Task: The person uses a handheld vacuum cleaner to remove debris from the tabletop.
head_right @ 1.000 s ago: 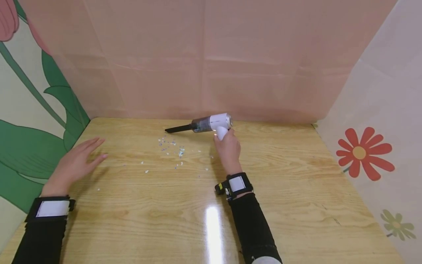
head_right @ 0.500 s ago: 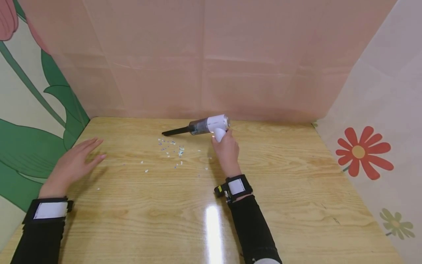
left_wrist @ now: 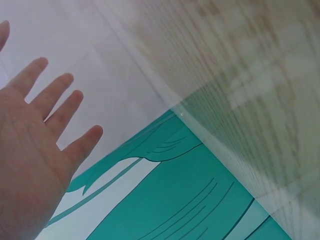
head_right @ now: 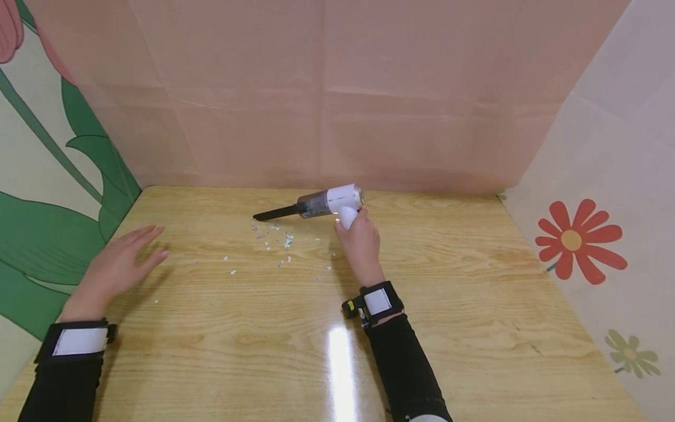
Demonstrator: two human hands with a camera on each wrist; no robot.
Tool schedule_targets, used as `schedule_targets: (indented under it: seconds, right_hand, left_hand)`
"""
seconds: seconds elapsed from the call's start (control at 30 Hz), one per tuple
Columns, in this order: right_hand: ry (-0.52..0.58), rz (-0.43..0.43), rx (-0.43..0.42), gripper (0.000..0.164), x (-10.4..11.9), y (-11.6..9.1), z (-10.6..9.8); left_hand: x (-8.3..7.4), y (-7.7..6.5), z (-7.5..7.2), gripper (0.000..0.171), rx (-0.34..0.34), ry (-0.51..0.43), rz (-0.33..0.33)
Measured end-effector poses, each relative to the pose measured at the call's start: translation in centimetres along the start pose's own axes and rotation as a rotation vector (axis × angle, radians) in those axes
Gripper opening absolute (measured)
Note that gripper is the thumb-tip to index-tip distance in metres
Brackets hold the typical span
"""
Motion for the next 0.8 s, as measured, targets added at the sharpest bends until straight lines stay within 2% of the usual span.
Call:
schedule_targets:
  seconds: [0.37,0.63,0.8]
  right_hand:
    - [-0.01,-0.024,0.018,0.063,0.0,-0.9,-0.9]
    - [-0.037,-0.071,0.012,0.062,0.0,-1.8,-1.8]
    - [-0.046,-0.086,-0.001,0.061,0.0,-2.1,-2.0]
  left_hand:
    - [-0.4,-0.7,0.1,0.066,0.009,0.021,-0.001]
    - [-1.5,-1.6,0.2,0.067,0.018,0.066,-0.008]
    - [-2.1,-1.5,0.3,0.066,0.036,0.074,-0.011]
Point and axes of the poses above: each hand's wrist, its own y-axis towards the middle knuckle, its own z-axis out of the palm, x = y × z, the point moved 3 cm from there along y, towards the middle knuckle, and after that the axes turned 2 degrees about -y, right-handed, at the moved point
